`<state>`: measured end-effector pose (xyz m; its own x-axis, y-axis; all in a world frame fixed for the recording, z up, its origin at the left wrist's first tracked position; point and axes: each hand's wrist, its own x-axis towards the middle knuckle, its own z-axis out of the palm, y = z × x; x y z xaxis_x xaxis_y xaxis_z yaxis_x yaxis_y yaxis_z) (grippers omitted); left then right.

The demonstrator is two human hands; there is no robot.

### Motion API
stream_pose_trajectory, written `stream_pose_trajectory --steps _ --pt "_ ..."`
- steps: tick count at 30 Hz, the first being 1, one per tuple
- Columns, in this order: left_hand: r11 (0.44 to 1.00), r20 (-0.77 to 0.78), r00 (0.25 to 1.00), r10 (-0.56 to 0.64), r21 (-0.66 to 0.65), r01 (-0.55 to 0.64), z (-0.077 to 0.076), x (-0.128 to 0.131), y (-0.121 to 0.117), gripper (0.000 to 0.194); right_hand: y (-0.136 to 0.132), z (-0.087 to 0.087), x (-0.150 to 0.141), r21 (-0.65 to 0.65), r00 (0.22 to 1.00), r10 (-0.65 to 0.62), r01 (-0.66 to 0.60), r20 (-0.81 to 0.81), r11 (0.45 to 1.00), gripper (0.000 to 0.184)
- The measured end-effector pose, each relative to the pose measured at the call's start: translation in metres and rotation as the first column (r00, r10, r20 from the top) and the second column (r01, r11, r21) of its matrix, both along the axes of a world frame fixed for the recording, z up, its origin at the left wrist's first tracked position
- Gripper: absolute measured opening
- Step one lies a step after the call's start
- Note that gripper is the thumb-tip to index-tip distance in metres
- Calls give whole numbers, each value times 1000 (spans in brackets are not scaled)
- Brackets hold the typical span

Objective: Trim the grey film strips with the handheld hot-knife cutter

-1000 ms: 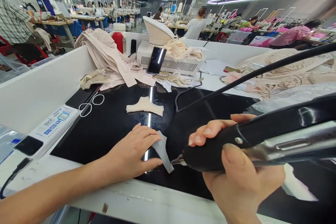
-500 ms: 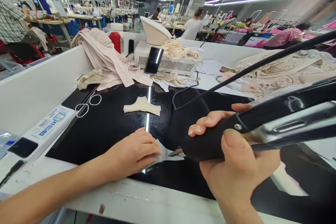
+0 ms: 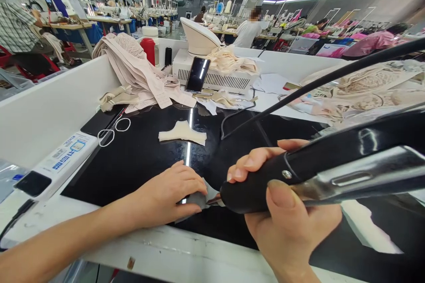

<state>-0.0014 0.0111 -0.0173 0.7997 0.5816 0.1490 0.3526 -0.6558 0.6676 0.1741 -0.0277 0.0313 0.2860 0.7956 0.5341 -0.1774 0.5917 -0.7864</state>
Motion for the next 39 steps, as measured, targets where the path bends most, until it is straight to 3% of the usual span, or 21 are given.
stream_pose_trajectory --steps 21,30,39 --pt "1000 4 1000 1 9 -1 -1 -1 1 27 -3 1 0 -23 998 -56 56 15 998 32" --pt "998 -36 998 -57 27 58 3 -14 0 25 8 5 3 -28 978 -210 210 14 977 32" --pt "997 -103 992 -78 -11 77 7 -12 3 33 -2 2 -1 -37 998 -63 62 -9 997 37"
